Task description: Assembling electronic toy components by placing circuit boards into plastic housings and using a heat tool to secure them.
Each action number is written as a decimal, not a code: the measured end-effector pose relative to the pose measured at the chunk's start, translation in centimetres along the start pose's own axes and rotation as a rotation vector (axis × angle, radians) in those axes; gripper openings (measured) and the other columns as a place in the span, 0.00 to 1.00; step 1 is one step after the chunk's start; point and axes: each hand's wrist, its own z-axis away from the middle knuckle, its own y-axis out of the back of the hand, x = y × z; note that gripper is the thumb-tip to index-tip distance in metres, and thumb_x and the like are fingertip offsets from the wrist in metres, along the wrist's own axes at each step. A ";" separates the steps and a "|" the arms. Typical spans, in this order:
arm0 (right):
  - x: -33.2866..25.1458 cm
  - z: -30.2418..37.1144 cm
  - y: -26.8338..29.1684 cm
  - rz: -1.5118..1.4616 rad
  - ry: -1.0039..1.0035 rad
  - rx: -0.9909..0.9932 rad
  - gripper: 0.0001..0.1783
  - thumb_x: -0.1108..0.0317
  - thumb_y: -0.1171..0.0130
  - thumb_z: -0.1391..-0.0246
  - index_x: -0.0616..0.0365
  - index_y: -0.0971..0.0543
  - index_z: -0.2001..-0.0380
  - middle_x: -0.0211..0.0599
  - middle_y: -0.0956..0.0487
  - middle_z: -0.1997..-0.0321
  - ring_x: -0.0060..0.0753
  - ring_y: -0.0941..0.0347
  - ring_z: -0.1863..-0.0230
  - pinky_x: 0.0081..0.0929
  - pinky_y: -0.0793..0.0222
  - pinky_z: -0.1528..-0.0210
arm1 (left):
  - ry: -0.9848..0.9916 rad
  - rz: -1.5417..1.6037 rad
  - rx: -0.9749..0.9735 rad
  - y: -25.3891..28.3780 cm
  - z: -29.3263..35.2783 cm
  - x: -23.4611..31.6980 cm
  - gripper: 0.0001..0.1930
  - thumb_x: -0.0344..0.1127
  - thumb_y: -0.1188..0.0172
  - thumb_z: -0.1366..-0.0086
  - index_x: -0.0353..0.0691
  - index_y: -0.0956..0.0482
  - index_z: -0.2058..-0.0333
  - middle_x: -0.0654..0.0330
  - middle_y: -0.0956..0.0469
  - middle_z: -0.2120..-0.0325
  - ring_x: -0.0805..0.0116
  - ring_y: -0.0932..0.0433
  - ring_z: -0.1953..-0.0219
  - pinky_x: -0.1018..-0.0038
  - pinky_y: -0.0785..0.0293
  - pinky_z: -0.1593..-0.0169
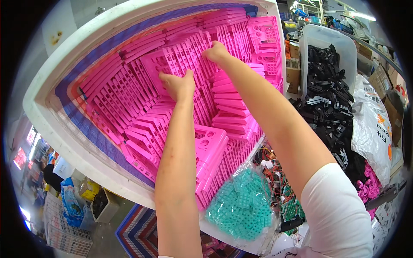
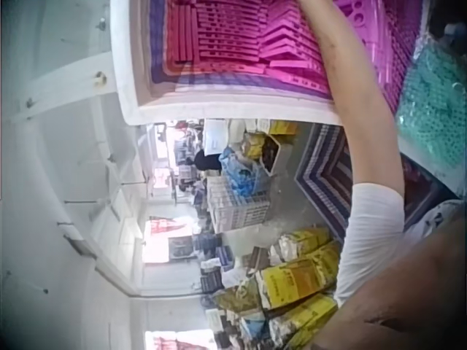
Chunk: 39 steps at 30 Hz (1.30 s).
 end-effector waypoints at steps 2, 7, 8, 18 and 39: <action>0.3 1.3 -0.2 -0.024 0.006 0.054 0.23 0.76 0.34 0.55 0.66 0.25 0.53 0.44 0.19 0.63 0.36 0.21 0.65 0.31 0.24 0.66 | -0.107 -0.034 0.059 0.5 1.4 0.7 0.48 0.38 0.29 0.48 0.26 0.49 0.35 0.33 0.38 0.40 0.38 0.33 0.39 0.55 0.34 0.36; -0.9 3.8 0.6 -0.367 -0.057 0.019 0.28 0.73 0.31 0.56 0.66 0.27 0.50 0.47 0.20 0.57 0.40 0.22 0.58 0.38 0.23 0.56 | -0.330 -0.137 0.104 2.5 3.6 3.8 0.47 0.35 0.30 0.46 0.26 0.50 0.35 0.33 0.37 0.44 0.37 0.30 0.44 0.54 0.32 0.40; -1.5 4.1 0.9 -0.445 -0.079 -0.022 0.27 0.74 0.31 0.56 0.65 0.27 0.51 0.46 0.20 0.58 0.39 0.21 0.59 0.38 0.23 0.58 | -0.370 -0.159 0.111 2.9 3.9 4.1 0.46 0.35 0.30 0.46 0.26 0.49 0.35 0.33 0.36 0.44 0.37 0.30 0.44 0.54 0.32 0.40; -4.8 8.0 2.5 -0.614 0.042 -0.120 0.30 0.79 0.35 0.55 0.63 0.28 0.46 0.38 0.19 0.61 0.28 0.23 0.65 0.28 0.26 0.63 | -0.434 -0.132 0.150 8.1 7.5 7.1 0.46 0.34 0.31 0.44 0.24 0.50 0.35 0.30 0.37 0.45 0.33 0.32 0.44 0.50 0.35 0.40; -22.3 43.6 17.8 0.705 1.081 0.042 0.29 0.63 0.44 0.50 0.58 0.25 0.42 0.43 0.27 0.39 0.42 0.32 0.41 0.44 0.36 0.42 | 0.354 1.905 -0.531 16.9 28.1 2.7 0.40 0.48 0.43 0.35 0.43 0.47 0.29 0.60 0.43 0.30 0.64 0.45 0.30 0.63 0.49 0.28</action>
